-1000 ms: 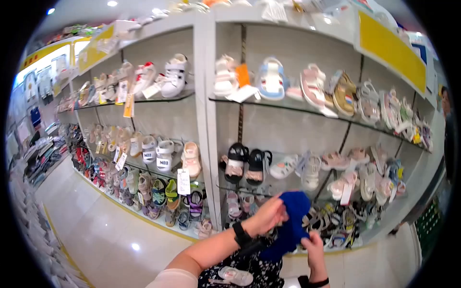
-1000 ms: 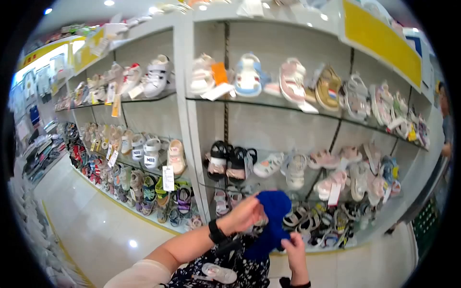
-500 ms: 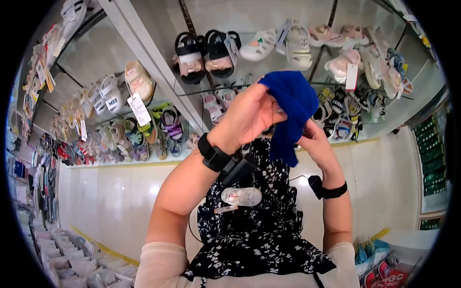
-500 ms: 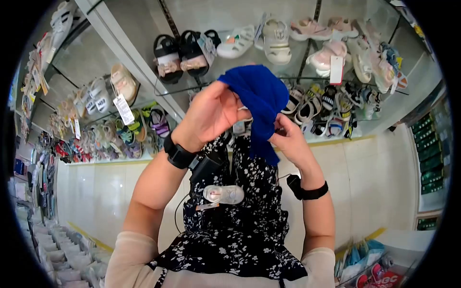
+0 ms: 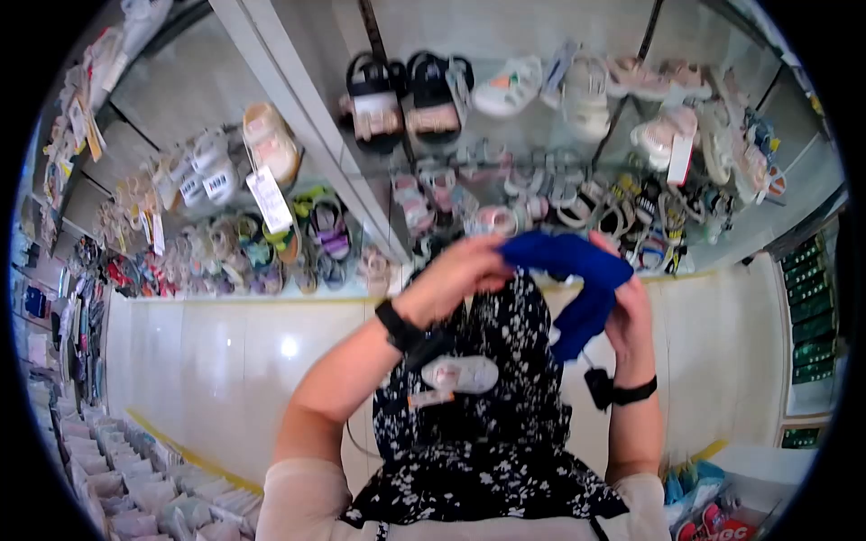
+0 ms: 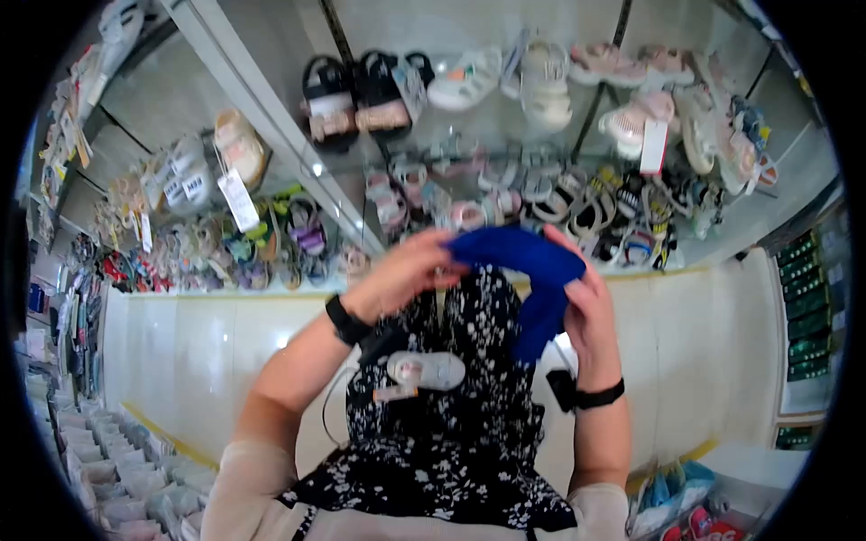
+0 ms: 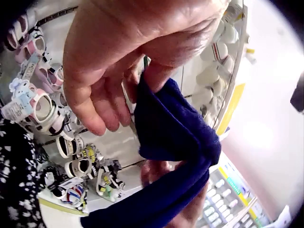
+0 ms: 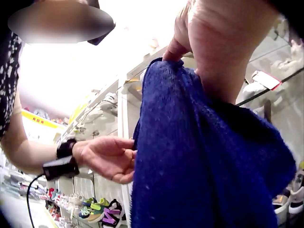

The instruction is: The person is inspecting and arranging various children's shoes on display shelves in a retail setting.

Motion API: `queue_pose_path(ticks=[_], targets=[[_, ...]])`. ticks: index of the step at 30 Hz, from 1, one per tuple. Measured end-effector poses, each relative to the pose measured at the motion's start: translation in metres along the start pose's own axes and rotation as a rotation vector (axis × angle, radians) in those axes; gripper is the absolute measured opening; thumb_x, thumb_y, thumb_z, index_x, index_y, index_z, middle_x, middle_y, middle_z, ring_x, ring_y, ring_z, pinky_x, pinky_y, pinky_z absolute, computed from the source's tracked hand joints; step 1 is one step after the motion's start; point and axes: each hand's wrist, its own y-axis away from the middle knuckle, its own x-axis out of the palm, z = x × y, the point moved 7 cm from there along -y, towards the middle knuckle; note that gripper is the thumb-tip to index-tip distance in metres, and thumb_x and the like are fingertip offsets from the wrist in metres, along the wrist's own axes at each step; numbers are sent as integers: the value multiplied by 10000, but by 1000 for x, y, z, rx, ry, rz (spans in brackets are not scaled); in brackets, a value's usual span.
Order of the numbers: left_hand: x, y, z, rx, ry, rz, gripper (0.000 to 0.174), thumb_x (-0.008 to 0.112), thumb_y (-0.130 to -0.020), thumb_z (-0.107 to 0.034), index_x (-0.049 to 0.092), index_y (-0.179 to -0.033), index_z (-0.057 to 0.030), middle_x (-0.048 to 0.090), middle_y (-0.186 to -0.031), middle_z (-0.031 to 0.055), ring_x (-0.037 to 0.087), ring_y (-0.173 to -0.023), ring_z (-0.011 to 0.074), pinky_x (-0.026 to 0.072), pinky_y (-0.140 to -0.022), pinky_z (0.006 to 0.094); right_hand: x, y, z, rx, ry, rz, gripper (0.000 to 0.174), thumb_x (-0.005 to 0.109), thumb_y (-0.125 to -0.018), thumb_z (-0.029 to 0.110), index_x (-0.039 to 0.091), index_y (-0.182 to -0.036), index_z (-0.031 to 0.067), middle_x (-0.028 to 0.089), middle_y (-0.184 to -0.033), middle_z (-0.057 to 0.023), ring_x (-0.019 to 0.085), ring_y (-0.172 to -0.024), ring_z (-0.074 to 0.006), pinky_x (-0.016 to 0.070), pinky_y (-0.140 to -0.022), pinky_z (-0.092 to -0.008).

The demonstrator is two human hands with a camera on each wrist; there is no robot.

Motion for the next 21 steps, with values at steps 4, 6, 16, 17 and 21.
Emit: queue_pose_path(ticks=[4,6,16,17,21], targets=[[8,7,24,-28,-234,161,387,575,-929,-247,502,-1263,-66,600,-1158,51,556,-1070,110,446,-873,238,-26,6,-1,-87,-291,-105,678,562,-821,367,405,-1318,-66,396,-1410,-185,463,-1233,-268,353,-1048,-377],[-4,-3,47,69,-373,178,352,535,-951,-184,493,-1269,-41,596,-1159,46,547,-1078,111,440,-903,246,-44,8,-2,-146,-381,-104,630,513,-864,391,416,-1312,-41,407,-1393,-205,478,-1213,-293,378,-1031,-407],[-36,17,47,65,-536,59,310,546,-939,-153,540,-1229,-45,618,-1087,38,562,-983,92,449,-863,226,-86,16,-33,-160,-733,-299,496,444,-935,363,458,-1317,47,501,-1322,-159,481,-1214,-319,356,-1048,-474],[-38,17,43,83,-549,42,306,546,-938,-151,544,-1226,-49,618,-1083,35,561,-973,89,448,-860,224,-90,15,-39,-141,-729,-322,475,444,-937,345,470,-1308,48,518,-1307,-148,490,-1204,-315,361,-1044,-474],[-49,13,42,118,-689,-18,299,563,-913,-168,563,-1183,-39,646,-1034,68,607,-941,130,475,-831,258,-92,9,-62,-36,-767,-301,423,467,-927,292,504,-1269,47,556,-1262,-137,524,-1161,-312,379,-1026,-481]])
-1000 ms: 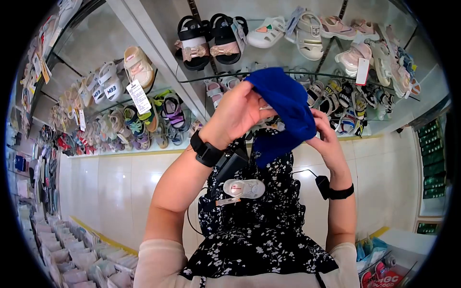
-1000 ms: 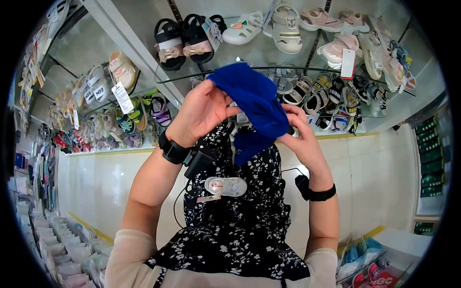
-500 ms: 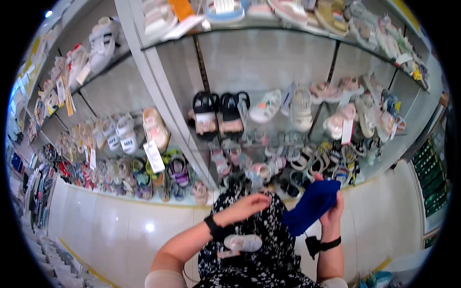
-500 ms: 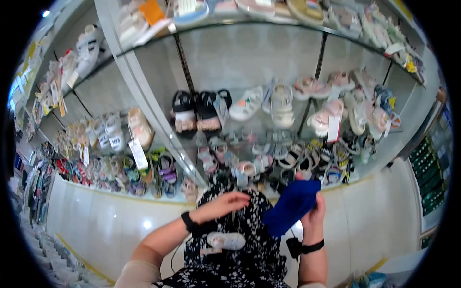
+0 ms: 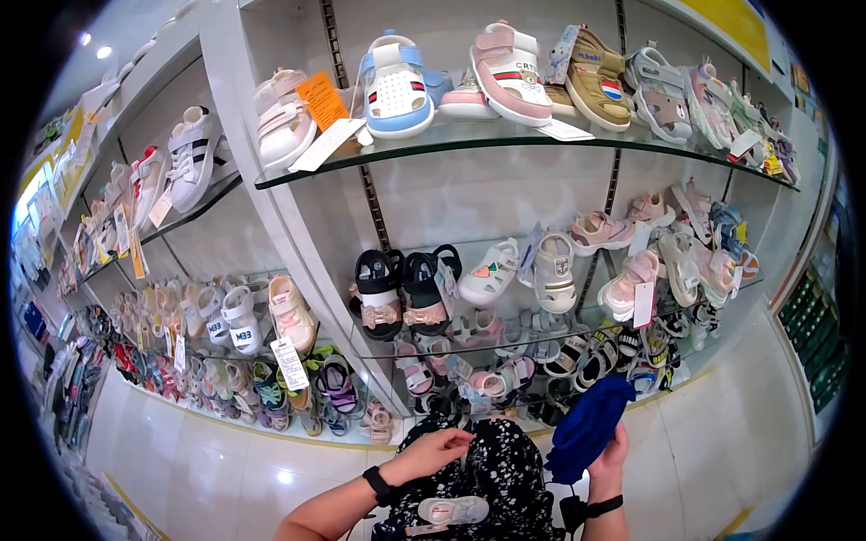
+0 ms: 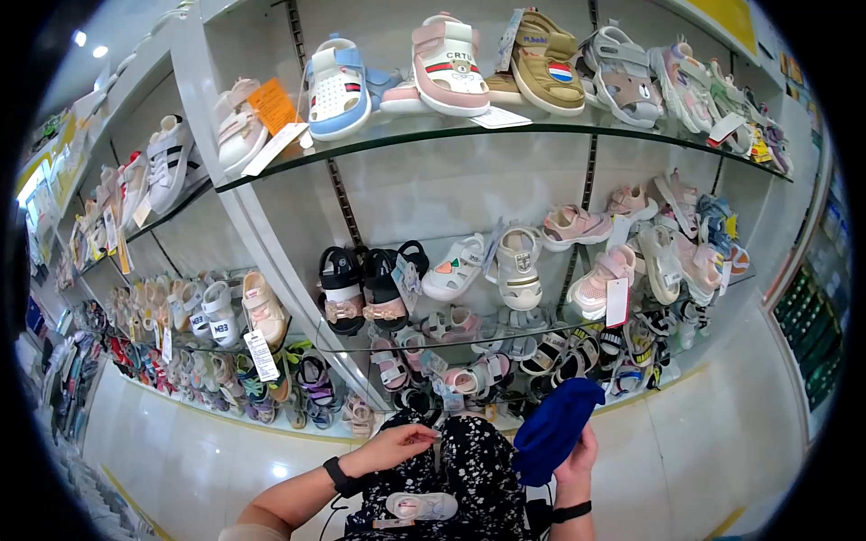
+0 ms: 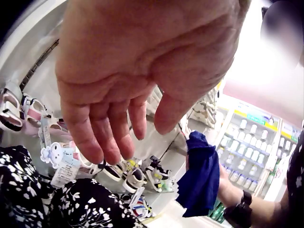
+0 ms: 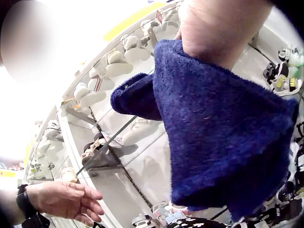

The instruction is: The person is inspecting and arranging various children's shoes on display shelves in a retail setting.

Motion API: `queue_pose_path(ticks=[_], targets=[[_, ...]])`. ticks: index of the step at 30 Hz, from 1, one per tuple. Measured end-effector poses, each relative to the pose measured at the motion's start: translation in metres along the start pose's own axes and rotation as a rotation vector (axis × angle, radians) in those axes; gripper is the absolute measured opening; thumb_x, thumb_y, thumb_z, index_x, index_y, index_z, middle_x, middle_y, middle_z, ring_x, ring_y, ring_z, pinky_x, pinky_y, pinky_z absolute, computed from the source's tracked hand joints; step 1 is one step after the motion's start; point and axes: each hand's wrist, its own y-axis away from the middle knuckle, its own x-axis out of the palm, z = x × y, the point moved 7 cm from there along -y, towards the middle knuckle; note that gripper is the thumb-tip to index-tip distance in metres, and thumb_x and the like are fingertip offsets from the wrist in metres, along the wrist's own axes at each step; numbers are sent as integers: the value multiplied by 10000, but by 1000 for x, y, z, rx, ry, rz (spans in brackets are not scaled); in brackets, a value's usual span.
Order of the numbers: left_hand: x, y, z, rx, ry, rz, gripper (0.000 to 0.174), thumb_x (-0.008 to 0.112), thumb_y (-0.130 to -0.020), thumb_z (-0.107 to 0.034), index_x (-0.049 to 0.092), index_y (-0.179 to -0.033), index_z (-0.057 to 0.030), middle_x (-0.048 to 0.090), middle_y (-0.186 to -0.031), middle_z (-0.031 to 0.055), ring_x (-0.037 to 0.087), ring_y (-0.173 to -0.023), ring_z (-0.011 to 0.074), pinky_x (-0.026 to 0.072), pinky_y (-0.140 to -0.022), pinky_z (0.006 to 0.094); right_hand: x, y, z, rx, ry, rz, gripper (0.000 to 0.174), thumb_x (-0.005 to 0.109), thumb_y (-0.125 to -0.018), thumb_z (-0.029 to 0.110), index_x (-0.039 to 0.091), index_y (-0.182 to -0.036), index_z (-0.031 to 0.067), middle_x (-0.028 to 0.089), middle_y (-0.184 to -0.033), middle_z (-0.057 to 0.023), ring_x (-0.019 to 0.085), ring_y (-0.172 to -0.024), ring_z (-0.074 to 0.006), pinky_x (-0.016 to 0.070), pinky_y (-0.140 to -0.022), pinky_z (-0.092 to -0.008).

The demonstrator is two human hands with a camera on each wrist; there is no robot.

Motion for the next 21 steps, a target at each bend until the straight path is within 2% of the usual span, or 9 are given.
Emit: queue_pose_path(ticks=[2,4,6,7,10,12,15,18,21], targets=[[4,10,3,-69,-235,38,289,592,-886,-236,589,-1094,-36,647,-952,110,630,-853,195,491,-764,296,-10,-7,-3,27,1,25,447,489,-920,306,492,-1282,44,543,-1278,-132,511,-1177,-304,376,-1030,-468],[24,23,33,-121,-371,181,330,608,-866,-307,597,-1041,-27,629,-897,127,614,-800,242,487,-722,329,-13,-10,-6,33,-10,21,443,492,-920,305,496,-1279,46,546,-1275,-130,515,-1173,-302,381,-1027,-462],[45,45,44,-63,-490,299,376,604,-857,-375,605,-1012,-32,614,-866,137,591,-832,288,473,-758,363,-10,-11,-5,16,4,-5,441,486,-922,303,496,-1280,45,545,-1276,-129,518,-1171,-301,387,-1022,-456],[53,56,55,-24,-564,348,426,590,-854,-427,603,-1054,-51,598,-945,155,557,-946,321,442,-843,375,-12,-11,-5,11,7,-17,441,485,-923,302,495,-1281,45,545,-1276,-128,518,-1171,-301,387,-1022,-455],[60,77,68,-63,-569,225,456,578,-857,-446,591,-1106,-64,565,-1031,159,515,-1033,341,408,-902,377,-16,-7,-6,27,34,4,441,473,-928,294,487,-1289,41,539,-1285,-127,510,-1182,-302,381,-1028,-451],[59,85,67,-131,-627,258,613,610,-818,-498,493,-1264,-94,527,-1132,149,482,-1087,338,389,-929,400,-16,-2,-9,42,23,-4,437,466,-931,285,483,-1294,41,535,-1290,-128,507,-1185,-302,381,-1028,-448],[65,98,50,89,-790,231,789,670,-755,-505,364,-1372,-119,511,-1203,135,464,-1114,327,388,-929,410,-22,9,-14,63,-7,-87,375,438,-934,265,561,-1191,22,597,-1199,-127,558,-1115,-288,418,-989,-431],[71,100,52,-99,-824,342,759,705,-734,-477,412,-1338,-123,540,-1164,144,484,-1093,325,390,-927,385,-28,21,-16,53,8,-156,355,433,-928,261,599,-1126,18,628,-1145,-125,585,-1071,-279,440,-963,-423],[71,98,57,-98,-741,303,677,701,-734,-407,457,-1283,-96,565,-1108,164,507,-1065,334,412,-918,400,-19,33,-15,74,54,-139,360,436,-919,271,596,-1134,30,623,-1153,-122,585,-1069,-277,445,-958,-430]])
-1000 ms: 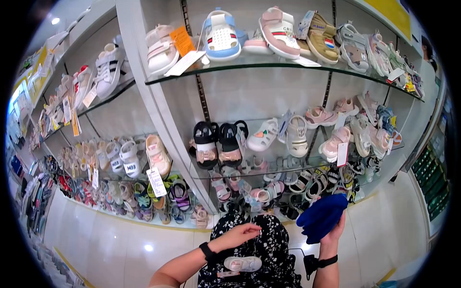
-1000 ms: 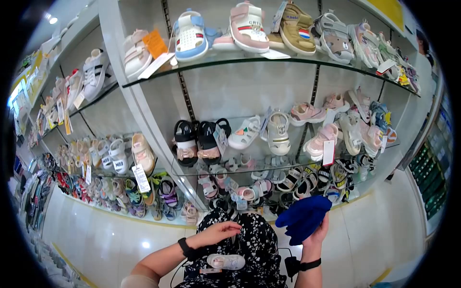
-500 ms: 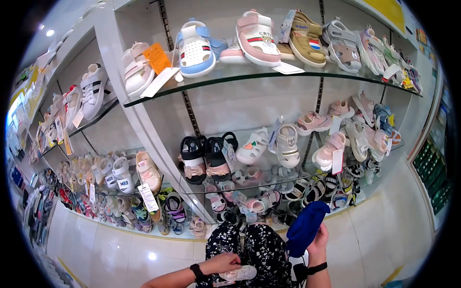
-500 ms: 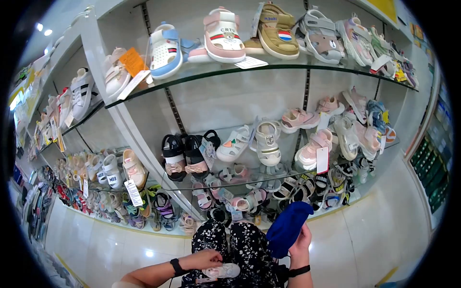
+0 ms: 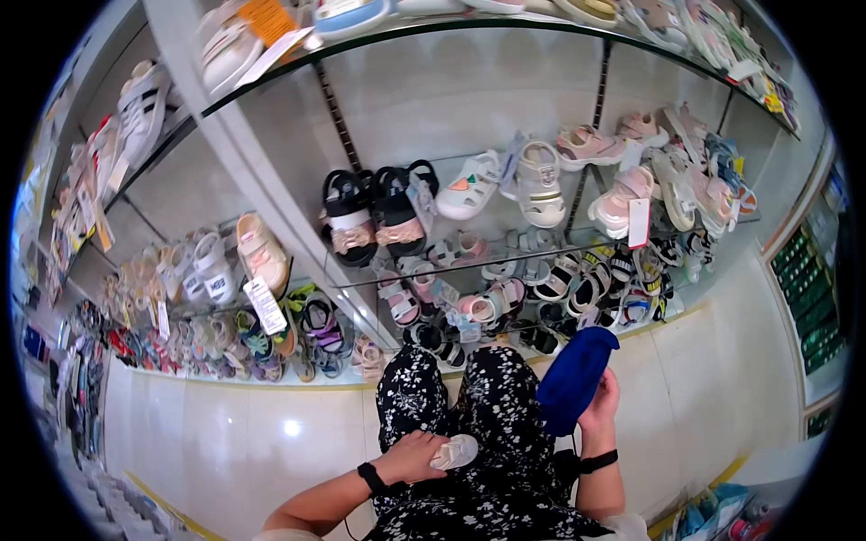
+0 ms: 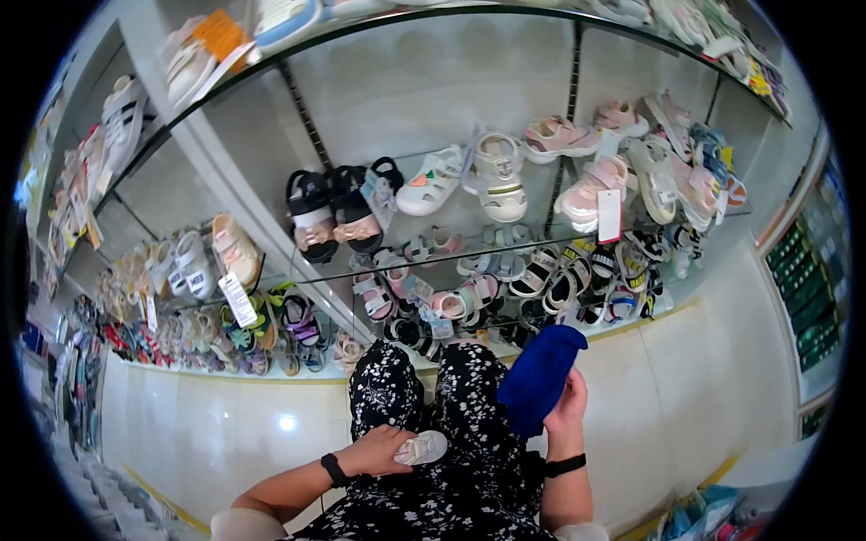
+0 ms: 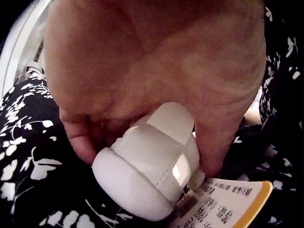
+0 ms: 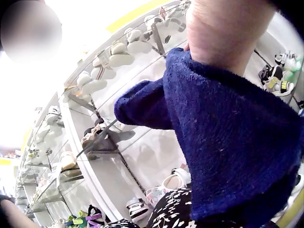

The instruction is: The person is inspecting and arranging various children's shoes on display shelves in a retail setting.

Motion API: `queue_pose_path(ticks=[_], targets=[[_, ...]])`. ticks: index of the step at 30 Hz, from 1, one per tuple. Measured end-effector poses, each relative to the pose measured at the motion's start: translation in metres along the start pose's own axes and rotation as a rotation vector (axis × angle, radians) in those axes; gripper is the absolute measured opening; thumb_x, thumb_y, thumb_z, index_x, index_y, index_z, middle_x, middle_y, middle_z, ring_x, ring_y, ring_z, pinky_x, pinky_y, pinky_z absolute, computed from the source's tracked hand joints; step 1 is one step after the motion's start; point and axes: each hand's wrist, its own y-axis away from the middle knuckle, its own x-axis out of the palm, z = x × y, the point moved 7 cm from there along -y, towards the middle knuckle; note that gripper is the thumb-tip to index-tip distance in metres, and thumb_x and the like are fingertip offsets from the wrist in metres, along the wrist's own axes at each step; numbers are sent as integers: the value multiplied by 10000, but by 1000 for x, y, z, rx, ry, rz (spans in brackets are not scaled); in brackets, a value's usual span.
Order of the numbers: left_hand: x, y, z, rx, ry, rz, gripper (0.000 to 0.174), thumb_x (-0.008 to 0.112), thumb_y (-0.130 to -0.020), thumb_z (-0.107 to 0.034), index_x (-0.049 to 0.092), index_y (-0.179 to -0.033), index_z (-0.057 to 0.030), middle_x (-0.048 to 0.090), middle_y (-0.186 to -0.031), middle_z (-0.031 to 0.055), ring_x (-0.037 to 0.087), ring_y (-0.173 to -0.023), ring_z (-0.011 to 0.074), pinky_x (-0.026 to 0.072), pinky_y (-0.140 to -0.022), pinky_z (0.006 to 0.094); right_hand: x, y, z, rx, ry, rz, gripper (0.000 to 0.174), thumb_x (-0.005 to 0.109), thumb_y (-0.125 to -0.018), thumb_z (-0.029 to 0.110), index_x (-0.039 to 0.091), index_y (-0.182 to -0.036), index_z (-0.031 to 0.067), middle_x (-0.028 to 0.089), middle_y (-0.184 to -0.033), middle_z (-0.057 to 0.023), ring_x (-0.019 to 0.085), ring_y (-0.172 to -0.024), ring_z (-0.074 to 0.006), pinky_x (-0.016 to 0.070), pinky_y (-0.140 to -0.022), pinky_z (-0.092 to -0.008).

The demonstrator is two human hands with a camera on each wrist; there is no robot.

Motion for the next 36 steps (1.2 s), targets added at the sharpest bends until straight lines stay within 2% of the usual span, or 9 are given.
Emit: queue_pose_path(ticks=[2,5,9,12,13,15,22,31,36], targets=[[-4,0,4,-1,161,-21,635,676,-738,-366,473,-1254,-54,560,-1117,206,532,-1035,369,424,-925,412,-4,8,8,-45,12,-9,364,433,-918,277,593,-1140,37,622,-1156,-118,584,-1069,-276,447,-955,-432],[-31,5,10,-100,688,-47,577,710,-764,-229,462,-1238,-11,582,-1115,134,591,-984,213,468,-864,311,2,20,25,-105,40,20,384,432,-913,294,575,-1166,44,617,-1162,-115,582,-1069,-281,452,-947,-436],[-89,12,22,-23,1129,-514,589,681,-829,-133,362,-1302,13,551,-1168,93,541,-1055,148,454,-897,286,15,37,39,-132,14,6,420,407,-913,347,571,-1162,51,633,-1106,-115,619,-957,-282,503,-831,-424],[-117,6,24,-56,1009,-745,613,679,-833,-134,337,-1323,0,538,-1192,101,533,-1080,152,446,-913,287,42,36,31,-82,137,293,466,367,-922,420,572,-1157,75,644,-1044,-102,637,-837,-270,521,-700,-395],[-125,-1,20,-14,1086,-755,624,686,-826,-126,332,-1326,-7,532,-1202,100,529,-1086,155,447,-912,288,45,34,22,-85,224,91,416,353,-944,416,561,-1097,90,640,-921,-95,563,-619,-205,440,-567,-338],[-135,-14,11,23,1149,-791,639,692,-816,-106,323,-1329,-8,530,-1195,98,527,-1085,161,443,-920,293,38,27,7,-70,279,-167,410,391,-936,418,559,-1096,79,644,-928,-101,604,-647,-233,499,-605,-352],[-147,-54,-2,80,924,-854,735,730,-766,-122,284,-1343,-29,468,-1259,150,466,-1179,214,385,-991,319,66,10,-31,80,241,-26,406,476,-949,366,557,-1163,30,623,-1101,-113,604,-992,-251,501,-869,-383],[-139,-66,1,129,996,-793,759,737,-747,-79,263,-1337,-26,451,-1277,167,453,-1197,231,371,-1010,338,31,-1,-43,249,281,35,375,433,-946,304,587,-964,-38,635,-934,-152,626,-821,-258,526,-770,-356],[-155,-71,-16,221,1019,-678,787,736,-742,-57,232,-1346,-27,453,-1265,163,456,-1183,214,383,-999,336,63,-12,-41,277,539,195,392,526,-881,135,464,-1257,41,635,-898,-175,640,-812,-239,533,-716,-317]])
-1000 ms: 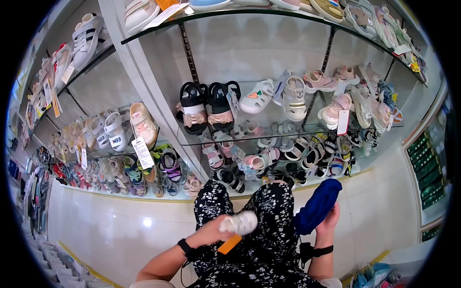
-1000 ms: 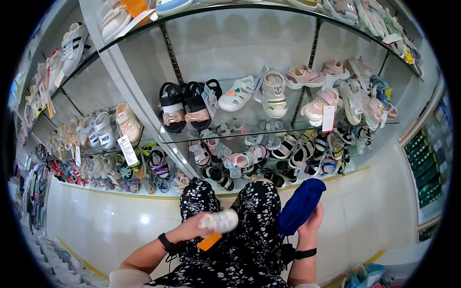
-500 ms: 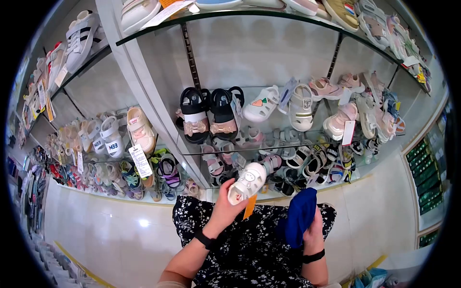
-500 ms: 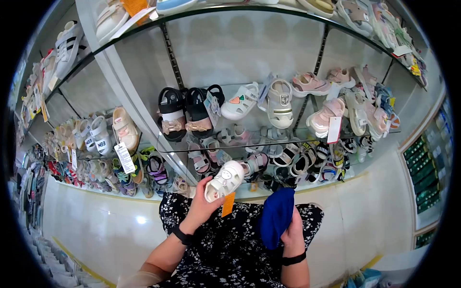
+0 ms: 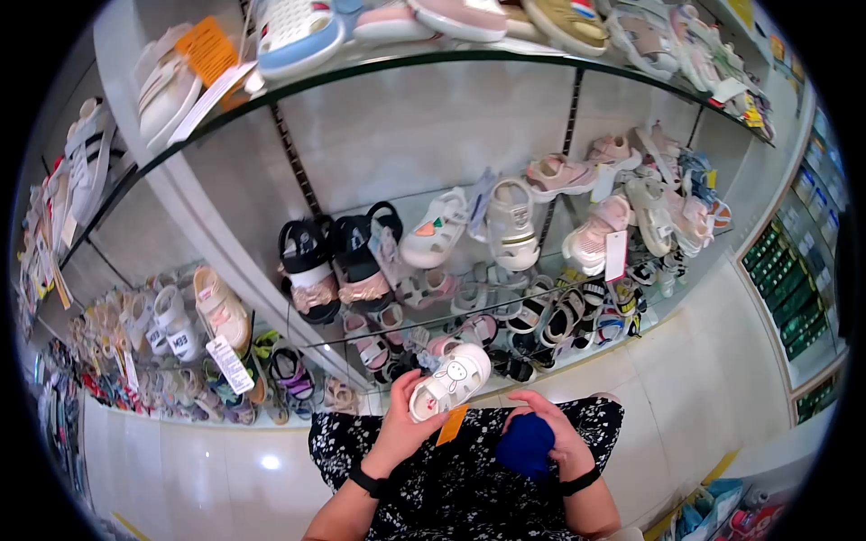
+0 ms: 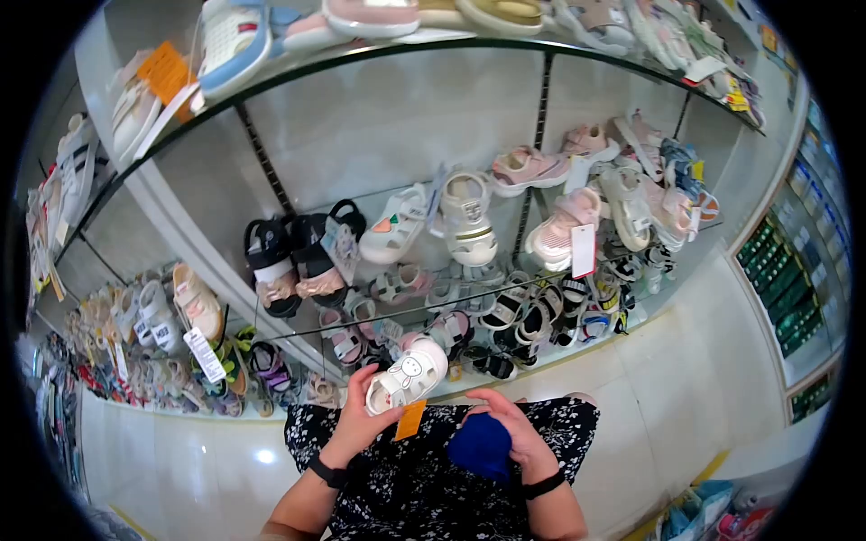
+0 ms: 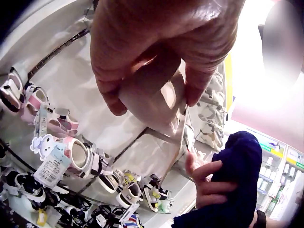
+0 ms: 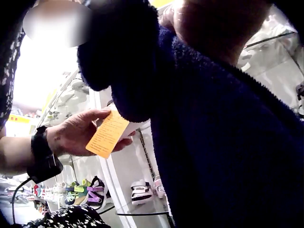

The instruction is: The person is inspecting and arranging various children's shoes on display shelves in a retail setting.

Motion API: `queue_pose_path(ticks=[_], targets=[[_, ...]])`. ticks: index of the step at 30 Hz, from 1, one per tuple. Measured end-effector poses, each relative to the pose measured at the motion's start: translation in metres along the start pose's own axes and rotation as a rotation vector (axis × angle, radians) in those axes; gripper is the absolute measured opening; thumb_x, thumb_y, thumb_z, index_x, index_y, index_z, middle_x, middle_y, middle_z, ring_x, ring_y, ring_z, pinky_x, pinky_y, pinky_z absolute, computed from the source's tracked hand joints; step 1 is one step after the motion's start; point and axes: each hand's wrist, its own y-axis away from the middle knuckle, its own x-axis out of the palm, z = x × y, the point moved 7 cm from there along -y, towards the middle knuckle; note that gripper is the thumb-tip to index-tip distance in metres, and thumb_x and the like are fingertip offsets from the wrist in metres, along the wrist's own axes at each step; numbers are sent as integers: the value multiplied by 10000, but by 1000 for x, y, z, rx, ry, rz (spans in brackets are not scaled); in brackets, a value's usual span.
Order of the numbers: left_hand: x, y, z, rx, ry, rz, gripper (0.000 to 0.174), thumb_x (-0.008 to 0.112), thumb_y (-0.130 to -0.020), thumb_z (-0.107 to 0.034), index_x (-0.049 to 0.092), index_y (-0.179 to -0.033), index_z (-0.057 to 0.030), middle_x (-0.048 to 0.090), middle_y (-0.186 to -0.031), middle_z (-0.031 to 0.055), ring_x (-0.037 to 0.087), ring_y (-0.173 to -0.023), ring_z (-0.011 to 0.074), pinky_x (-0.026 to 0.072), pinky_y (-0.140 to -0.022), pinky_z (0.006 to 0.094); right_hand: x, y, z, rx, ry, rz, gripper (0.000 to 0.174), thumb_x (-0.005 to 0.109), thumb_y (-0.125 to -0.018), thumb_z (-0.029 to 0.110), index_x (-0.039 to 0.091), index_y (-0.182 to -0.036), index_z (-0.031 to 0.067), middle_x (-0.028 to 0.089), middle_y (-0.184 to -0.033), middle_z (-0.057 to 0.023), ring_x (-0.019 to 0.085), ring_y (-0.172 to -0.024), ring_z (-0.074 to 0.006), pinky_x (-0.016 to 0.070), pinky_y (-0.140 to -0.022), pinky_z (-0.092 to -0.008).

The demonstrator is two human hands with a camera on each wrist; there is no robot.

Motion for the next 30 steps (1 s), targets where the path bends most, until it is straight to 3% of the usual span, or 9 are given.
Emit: queue_pose_path(ticks=[1,2,6,14,17,21,25,27,30], targets=[[2,0,-2,-11,0,18,784,735,-743,-55,233,-1344,-27,453,-1264,163,458,-1181,213,384,-998,336,8,-1,6,20,42,50,462,535,-875,113,426,-1318,44,637,-904,-173,642,-827,-236,533,-722,-315],[4,-1,-4,-16,-2,34,780,734,-745,-54,234,-1343,-27,454,-1262,162,460,-1178,212,386,-997,336,8,-4,4,62,18,72,573,553,-882,71,336,-1412,81,631,-967,-92,623,-836,-139,502,-738,-245],[16,-5,-14,-5,-83,181,769,738,-749,-66,247,-1340,-40,458,-1270,142,462,-1186,213,377,-1008,336,1,-15,4,51,117,131,613,544,-906,70,263,-1451,78,621,-1001,-75,595,-872,-110,474,-771,-231],[18,-1,-42,-58,-367,477,716,727,-771,-149,298,-1330,-24,480,-1283,138,470,-1202,213,371,-1011,321,-13,-13,3,186,286,92,333,510,-946,115,498,-1255,-8,585,-1155,-52,539,-1061,-117,412,-946,-256],[21,-3,-50,-18,-421,550,722,733,-767,-169,306,-1330,-23,480,-1283,141,476,-1196,218,374,-1008,322,-13,-12,-2,231,330,135,338,518,-939,101,492,-1254,-19,580,-1165,-52,539,-1061,-119,415,-942,-256],[20,-15,-66,-34,-352,499,757,740,-755,-129,288,-1356,-35,472,-1275,123,469,-1192,202,372,-1007,319,-5,-13,-3,255,289,157,350,530,-929,84,488,-1256,-30,579,-1174,-60,543,-1057,-121,419,-938,-258],[12,-34,-84,231,-127,296,766,741,-759,-147,291,-1372,-53,292,-1395,142,370,-1286,241,312,-1068,356,11,-17,0,226,264,198,405,540,-913,79,455,-1296,-22,594,-1151,-83,580,-1016,-143,454,-903,-276],[14,-38,-95,230,-8,244,819,736,-765,-139,229,-1403,-58,259,-1422,142,345,-1304,242,300,-1079,363,22,-21,6,213,171,177,413,550,-896,80,465,-1290,-11,624,-1093,-107,623,-961,-172,487,-867,-295],[13,-48,-106,263,167,142,902,726,-775,-126,122,-1443,-75,202,-1460,141,312,-1323,245,293,-1086,375,41,-33,25,94,64,200,412,507,-914,76,438,-1309,-15,586,-1181,-87,605,-1008,-161,480,-886,-286]])
